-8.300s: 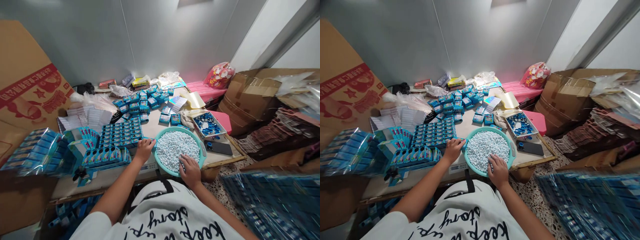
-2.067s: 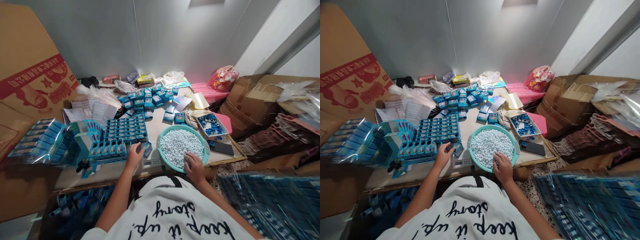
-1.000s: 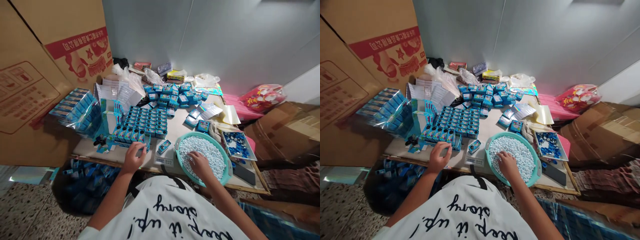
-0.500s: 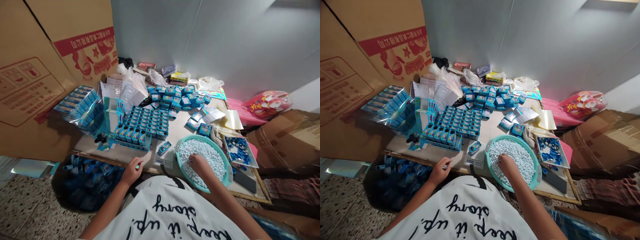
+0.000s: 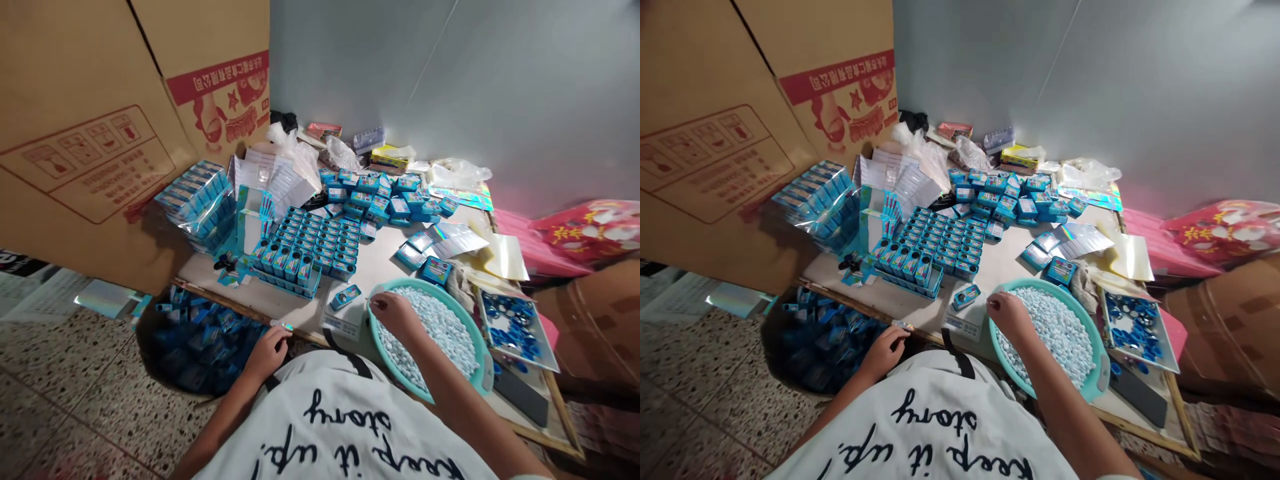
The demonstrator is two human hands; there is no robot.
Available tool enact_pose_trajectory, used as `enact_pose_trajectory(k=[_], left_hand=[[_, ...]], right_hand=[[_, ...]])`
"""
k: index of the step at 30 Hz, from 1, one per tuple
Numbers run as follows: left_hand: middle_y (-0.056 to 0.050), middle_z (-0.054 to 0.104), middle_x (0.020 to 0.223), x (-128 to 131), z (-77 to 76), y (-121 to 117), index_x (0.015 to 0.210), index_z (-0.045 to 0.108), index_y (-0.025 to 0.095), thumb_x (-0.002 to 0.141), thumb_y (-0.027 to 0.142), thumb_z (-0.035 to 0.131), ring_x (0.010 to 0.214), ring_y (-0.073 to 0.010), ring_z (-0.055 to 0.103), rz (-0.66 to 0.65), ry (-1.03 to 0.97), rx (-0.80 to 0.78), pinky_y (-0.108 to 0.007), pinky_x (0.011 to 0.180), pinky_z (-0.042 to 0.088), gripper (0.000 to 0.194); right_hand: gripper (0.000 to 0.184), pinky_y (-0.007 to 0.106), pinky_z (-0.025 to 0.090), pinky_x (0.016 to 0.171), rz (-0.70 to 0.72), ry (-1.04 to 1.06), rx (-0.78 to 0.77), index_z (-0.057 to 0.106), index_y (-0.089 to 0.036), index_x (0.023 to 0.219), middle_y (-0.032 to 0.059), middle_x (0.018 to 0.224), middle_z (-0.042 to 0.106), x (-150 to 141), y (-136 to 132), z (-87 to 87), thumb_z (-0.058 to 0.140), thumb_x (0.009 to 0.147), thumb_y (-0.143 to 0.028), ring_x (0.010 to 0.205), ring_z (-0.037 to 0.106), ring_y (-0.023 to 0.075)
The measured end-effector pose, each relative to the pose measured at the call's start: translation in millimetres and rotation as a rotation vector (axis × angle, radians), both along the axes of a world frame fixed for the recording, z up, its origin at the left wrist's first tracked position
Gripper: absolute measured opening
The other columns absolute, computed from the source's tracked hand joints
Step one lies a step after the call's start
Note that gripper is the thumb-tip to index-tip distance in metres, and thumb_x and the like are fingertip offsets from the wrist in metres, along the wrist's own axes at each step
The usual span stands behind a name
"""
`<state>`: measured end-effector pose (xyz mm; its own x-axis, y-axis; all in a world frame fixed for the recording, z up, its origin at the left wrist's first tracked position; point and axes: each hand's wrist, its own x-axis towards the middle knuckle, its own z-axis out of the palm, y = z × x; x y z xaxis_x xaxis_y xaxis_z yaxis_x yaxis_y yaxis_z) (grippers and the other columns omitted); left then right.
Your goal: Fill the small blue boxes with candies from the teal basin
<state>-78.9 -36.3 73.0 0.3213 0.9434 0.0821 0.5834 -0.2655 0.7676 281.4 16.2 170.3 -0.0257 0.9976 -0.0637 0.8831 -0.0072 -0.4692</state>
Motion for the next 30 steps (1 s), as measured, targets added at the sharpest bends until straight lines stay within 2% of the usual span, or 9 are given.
enact_pose_trajectory(k=[4,6,10,14,17,19,22,25,30], left_hand=[[-0.006,0.066,0.097,-1,-1.1,-7,0.095,0.068,0.020,0.084,0.009,0.046,0.096,-0.0166,0.063,-0.016,-0.013,-0.029,-0.030,0.089,0.053,0.027],[-0.005,0.065,0.093,-1,-0.8,-10,0.090,0.067,0.019,0.083,0.008,0.045,0.092,-0.0162,0.063,-0.030,-0.004,-0.051,-0.029,0.085,0.053,0.025],[-0.005,0.064,0.092,-2,-0.2,-13,0.089,0.067,0.020,0.081,0.007,0.045,0.089,-0.0167,0.063,-0.050,0.011,-0.077,-0.031,0.083,0.054,0.026],[-0.006,0.065,0.092,-1,-4.1,-12,0.088,0.068,0.023,0.080,0.009,0.048,0.087,-0.0195,0.064,-0.016,0.008,-0.070,-0.034,0.080,0.056,0.025],[-0.007,0.066,0.092,1,-7.9,-12,0.089,0.068,0.024,0.082,0.011,0.048,0.088,-0.0209,0.064,-0.013,0.009,-0.086,-0.036,0.079,0.057,0.024],[-0.007,0.065,0.095,2,-9.5,-12,0.092,0.068,0.024,0.084,0.014,0.048,0.091,-0.0212,0.064,-0.019,0.010,-0.115,-0.037,0.081,0.057,0.024],[-0.008,0.065,0.102,3,-11.6,-14,0.101,0.067,0.024,0.087,0.017,0.046,0.098,-0.0220,0.064,0.007,0.027,-0.137,-0.039,0.089,0.055,0.026],[-0.008,0.064,0.107,2,-15.1,-17,0.104,0.066,0.025,0.088,0.020,0.045,0.102,-0.0229,0.063,0.059,0.060,-0.128,-0.040,0.094,0.054,0.027],[-0.008,0.065,0.106,2,-20.0,-15,0.101,0.068,0.024,0.087,0.021,0.047,0.101,-0.0236,0.064,0.042,0.095,-0.148,-0.040,0.094,0.054,0.025]], right_hand=[[0.021,0.025,0.042,0.058,-0.064,0.279,-0.099,0.074,-0.019,0.081,0.0019,0.067,0.069,-31,31,-13.4,0.060,0.075,-0.034,0.061,0.061,0.0156],[0.023,0.024,0.042,0.056,-0.072,0.344,-0.138,0.075,-0.018,0.081,0.0019,0.066,0.070,-42,39,-24.4,0.061,0.074,-0.035,0.061,0.062,0.0157],[0.018,0.025,0.046,0.062,-0.060,0.304,-0.139,0.075,-0.018,0.078,0.0031,0.069,0.071,-52,40,-37.2,0.063,0.072,-0.030,0.065,0.063,0.0168],[0.017,0.027,0.047,0.077,0.053,0.180,-0.062,0.076,-0.018,0.082,0.0059,0.087,0.071,-53,36,-35.0,0.061,0.073,-0.022,0.078,0.064,0.0172],[0.021,0.027,0.047,0.081,0.088,0.103,-0.061,0.075,-0.018,0.090,0.0068,0.094,0.069,-56,34,-32.6,0.059,0.077,-0.020,0.079,0.062,0.0159],[0.024,0.027,0.048,0.081,0.092,0.126,-0.062,0.074,-0.019,0.096,0.0067,0.097,0.069,-57,31,-31.2,0.056,0.079,-0.019,0.078,0.061,0.0151],[0.031,0.029,0.049,0.083,0.070,0.206,0.026,0.071,-0.019,0.105,0.0078,0.103,0.068,-46,18,-26.2,0.048,0.085,-0.019,0.080,0.061,0.0161],[0.036,0.031,0.047,0.086,0.001,0.165,0.117,0.070,-0.020,0.109,0.0092,0.110,0.067,-18,-6,-19.8,0.039,0.090,-0.020,0.091,0.062,0.0192],[0.033,0.032,0.047,0.081,-0.115,-0.023,0.028,0.069,-0.017,0.107,0.0102,0.103,0.067,38,-58,-21.5,0.040,0.092,-0.023,0.090,0.062,0.0216]])
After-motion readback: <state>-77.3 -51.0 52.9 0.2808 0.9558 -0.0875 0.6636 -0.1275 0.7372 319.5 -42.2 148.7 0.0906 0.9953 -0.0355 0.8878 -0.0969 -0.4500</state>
